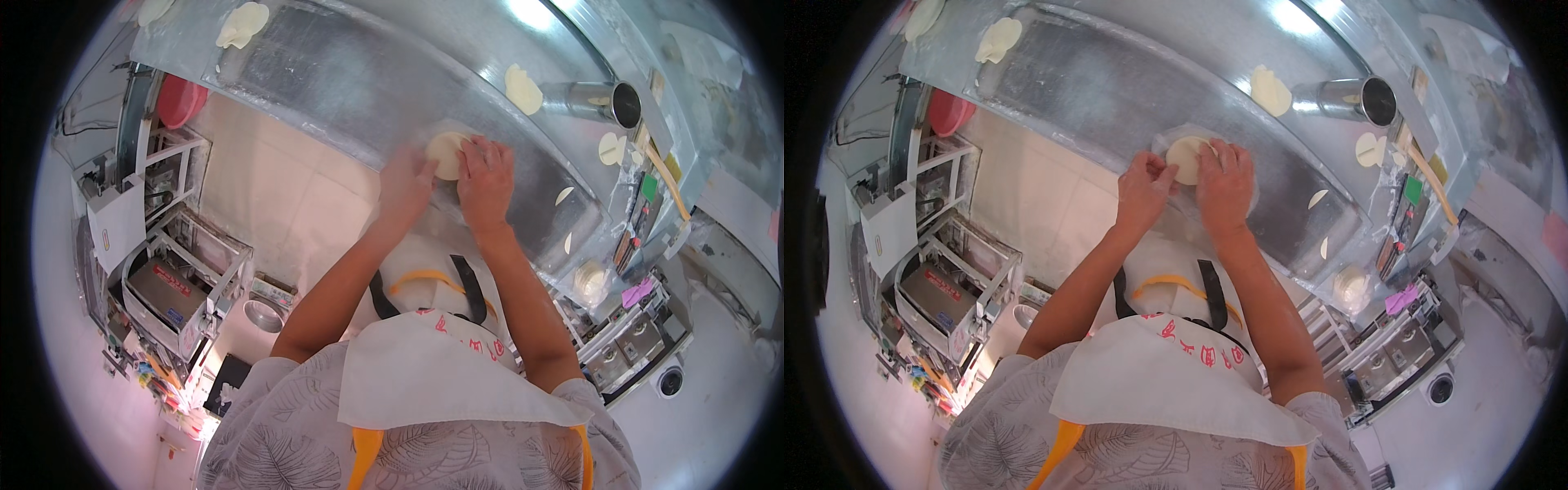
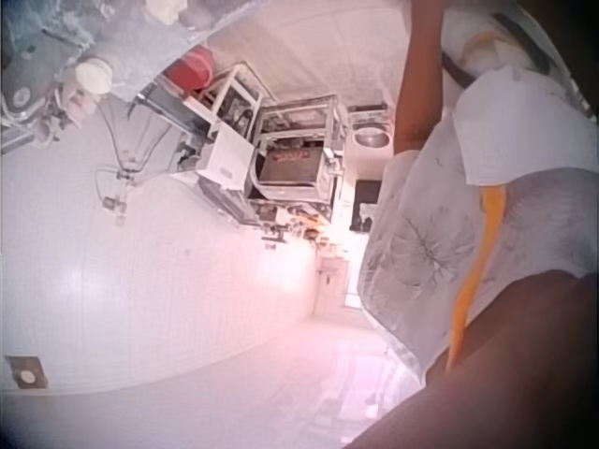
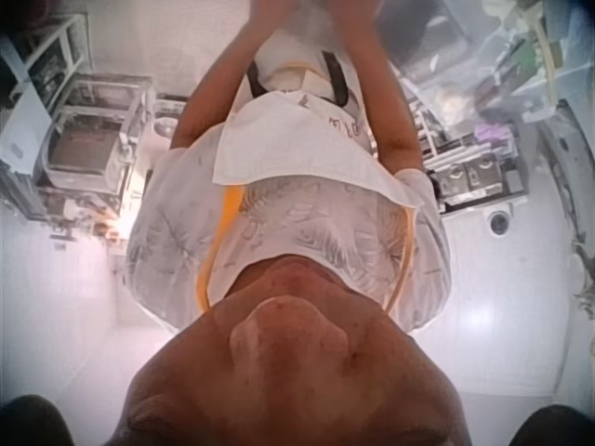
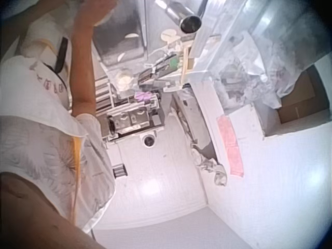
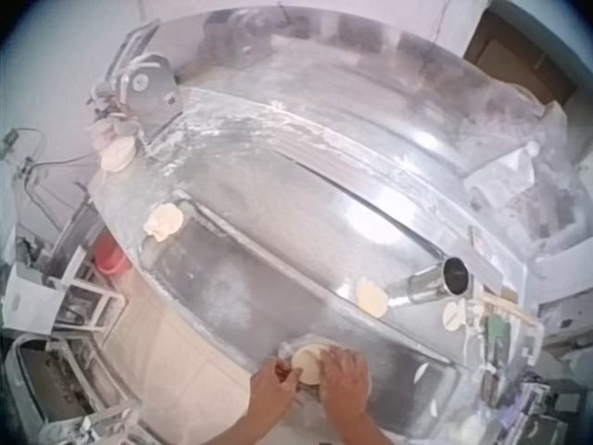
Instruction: The person organizes small portions of dough on a metal surface, places them into plastic bags, and then stacks the bags into a refrigerated display case.
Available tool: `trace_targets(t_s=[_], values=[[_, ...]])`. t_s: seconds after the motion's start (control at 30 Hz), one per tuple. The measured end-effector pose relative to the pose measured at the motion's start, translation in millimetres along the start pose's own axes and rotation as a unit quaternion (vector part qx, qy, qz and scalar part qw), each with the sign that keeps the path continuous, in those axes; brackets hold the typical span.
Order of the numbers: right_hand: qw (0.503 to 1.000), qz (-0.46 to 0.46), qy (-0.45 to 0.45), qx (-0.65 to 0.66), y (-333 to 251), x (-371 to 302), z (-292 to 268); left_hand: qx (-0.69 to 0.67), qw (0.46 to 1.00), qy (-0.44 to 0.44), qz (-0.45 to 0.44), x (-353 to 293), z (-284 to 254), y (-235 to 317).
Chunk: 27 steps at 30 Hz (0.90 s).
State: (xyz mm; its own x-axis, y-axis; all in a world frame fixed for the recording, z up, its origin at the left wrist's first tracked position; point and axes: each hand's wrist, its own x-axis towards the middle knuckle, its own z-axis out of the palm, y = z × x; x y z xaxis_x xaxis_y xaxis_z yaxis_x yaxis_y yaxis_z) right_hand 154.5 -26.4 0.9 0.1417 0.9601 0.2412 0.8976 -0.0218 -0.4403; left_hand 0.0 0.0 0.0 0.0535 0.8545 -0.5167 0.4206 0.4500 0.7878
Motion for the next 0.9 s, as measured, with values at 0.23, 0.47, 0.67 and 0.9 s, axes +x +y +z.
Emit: trace_targets(t_s=[0.23, 0.47, 0.67, 0.9], values=[[0.999, -0.01, 0.019, 0.028, 4.3, -11.1, -6.5, -0.041, 0.999, 0.007, -0.026, -12.0, 6.5, 4.1], [0.994, 0.022, -0.049, 0.1, -1.3, 0.6, -6.4, -0.005, 0.999, 0.034, 0.005, -5.7, 9.1, -7.9], [0.943, 0.117, -0.185, 0.25, -20.1, -2.5, -45.1, 0.074, 0.993, -0.034, 0.081, -20.3, -20.1, -14.5], [0.796, 0.314, -0.287, 0.43, -35.4, -29.3, -125.2, -0.236, 0.919, -0.306, -0.071, -66.1, -57.5, 19.9]])
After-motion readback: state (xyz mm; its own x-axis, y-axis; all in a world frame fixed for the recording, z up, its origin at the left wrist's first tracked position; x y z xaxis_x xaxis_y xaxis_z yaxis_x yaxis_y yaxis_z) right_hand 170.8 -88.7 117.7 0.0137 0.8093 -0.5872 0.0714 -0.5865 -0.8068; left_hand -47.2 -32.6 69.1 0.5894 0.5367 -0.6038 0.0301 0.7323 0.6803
